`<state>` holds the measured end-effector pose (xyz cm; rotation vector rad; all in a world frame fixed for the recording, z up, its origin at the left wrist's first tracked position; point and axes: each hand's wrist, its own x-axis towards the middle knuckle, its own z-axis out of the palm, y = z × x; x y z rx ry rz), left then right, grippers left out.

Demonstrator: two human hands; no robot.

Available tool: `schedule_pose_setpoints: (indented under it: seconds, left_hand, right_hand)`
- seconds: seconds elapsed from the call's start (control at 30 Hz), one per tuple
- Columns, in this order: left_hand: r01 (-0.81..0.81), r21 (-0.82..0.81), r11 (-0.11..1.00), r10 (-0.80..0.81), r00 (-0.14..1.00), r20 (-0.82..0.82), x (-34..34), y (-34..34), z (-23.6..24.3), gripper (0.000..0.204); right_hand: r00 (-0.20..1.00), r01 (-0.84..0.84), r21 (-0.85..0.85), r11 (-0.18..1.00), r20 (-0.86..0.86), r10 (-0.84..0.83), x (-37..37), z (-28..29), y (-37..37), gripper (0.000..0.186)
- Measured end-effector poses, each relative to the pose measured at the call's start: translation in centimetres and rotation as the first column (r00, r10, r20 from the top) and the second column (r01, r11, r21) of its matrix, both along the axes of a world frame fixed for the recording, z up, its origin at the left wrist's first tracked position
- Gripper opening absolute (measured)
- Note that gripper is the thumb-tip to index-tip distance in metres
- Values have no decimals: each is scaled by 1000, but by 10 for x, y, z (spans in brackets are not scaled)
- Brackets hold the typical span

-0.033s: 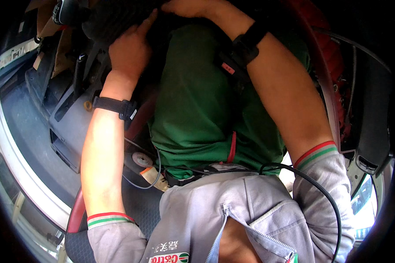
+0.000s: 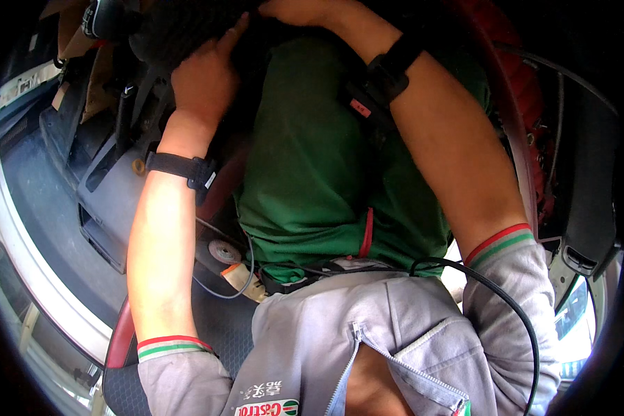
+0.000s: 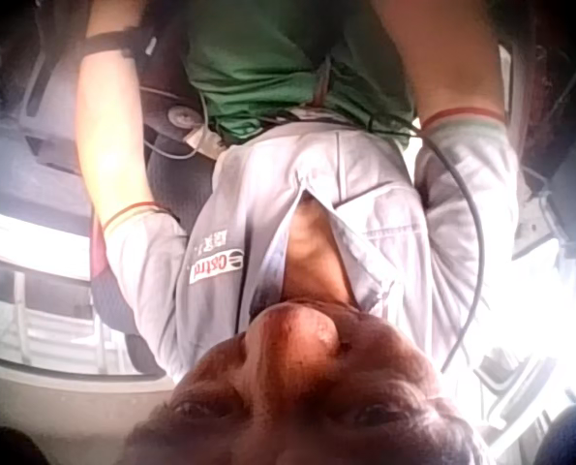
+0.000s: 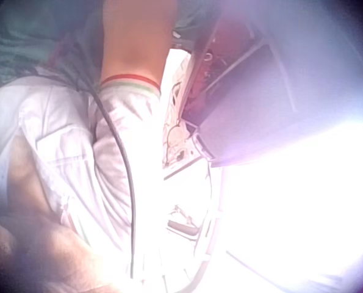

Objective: The person works inside a vehicle cabin, reaching into the center console and dashboard area to handle wires, reach into a small compartment, and use a tool to work on internal components.

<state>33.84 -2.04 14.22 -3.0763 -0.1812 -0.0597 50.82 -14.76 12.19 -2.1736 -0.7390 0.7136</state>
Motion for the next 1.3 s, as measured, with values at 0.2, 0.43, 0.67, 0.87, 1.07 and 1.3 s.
schedule_pose_setpoints:
  seconds: [0.2, 0.43, 0.67, 0.87, 1.07, 1.3]
  left_hand:
    - [-29, -8, 1000, 29, 999, -36, 2, -3, 1, 58]
    - [-22, 42, 999, 28, 991, -133, 10, -5, 10, 51]
    - [72, 89, 993, -67, 996, -56, 12, 10, -2, 38]
    - [94, 101, 990, -92, 996, -24, 21, 0, -6, 34]
    - [54, 145, 988, -44, 996, -76, 37, -6, 8, 20]
    - [-52, -33, 998, 53, 998, 36, 40, -6, 0, 20]
  right_hand:
    - [985, -20, 147, 989, 173, -6, -7, -6, 0, 28]
    - [989, 85, 134, 987, 112, -101, -1, -15, 9, 27]
    - [970, 194, 131, 972, 122, -210, -10, -12, 14, 28]
    - [989, 150, 5, 989, -10, -150, 3, -8, 8, 34]
    - [980, 196, -29, 980, -28, -197, 10, -12, 8, 39]
    - [980, 180, -95, 979, -72, -187, 3, -5, 14, 38]
